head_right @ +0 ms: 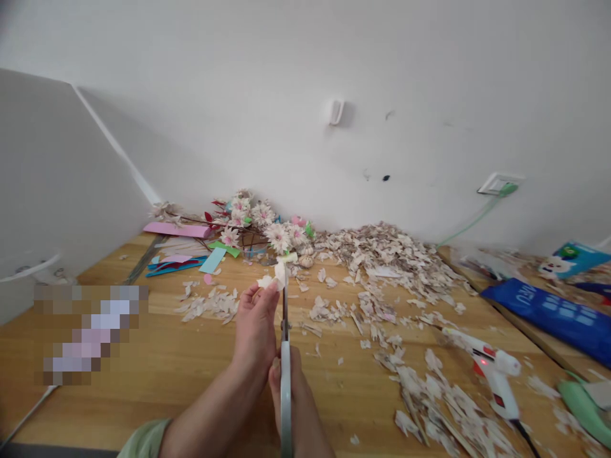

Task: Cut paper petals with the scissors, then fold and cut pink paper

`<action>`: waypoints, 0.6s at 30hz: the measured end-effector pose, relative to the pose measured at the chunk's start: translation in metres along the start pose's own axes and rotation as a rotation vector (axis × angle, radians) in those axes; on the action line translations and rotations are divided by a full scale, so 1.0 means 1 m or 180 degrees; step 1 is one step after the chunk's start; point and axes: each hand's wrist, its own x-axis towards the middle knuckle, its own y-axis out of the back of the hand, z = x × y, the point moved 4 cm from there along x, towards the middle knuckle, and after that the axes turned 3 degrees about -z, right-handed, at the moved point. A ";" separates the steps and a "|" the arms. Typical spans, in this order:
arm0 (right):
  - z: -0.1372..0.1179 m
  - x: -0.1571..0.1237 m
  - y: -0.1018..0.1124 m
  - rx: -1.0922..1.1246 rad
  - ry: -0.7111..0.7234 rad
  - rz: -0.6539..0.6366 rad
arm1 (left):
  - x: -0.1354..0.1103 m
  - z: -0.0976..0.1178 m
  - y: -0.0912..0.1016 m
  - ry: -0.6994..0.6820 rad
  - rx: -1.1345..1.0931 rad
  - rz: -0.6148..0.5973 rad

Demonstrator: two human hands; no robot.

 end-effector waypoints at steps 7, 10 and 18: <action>-0.011 0.000 0.013 0.0019 0.0039 0.0127 | -0.004 0.000 0.002 -0.0156 0.0162 -0.0208; -0.015 0.000 0.017 0.0001 0.0015 0.0218 | -0.005 -0.002 0.004 -0.0147 0.0191 -0.0218; -0.010 0.001 0.018 -0.0120 0.0056 0.0316 | -0.008 -0.006 0.004 -0.0073 0.0231 -0.0258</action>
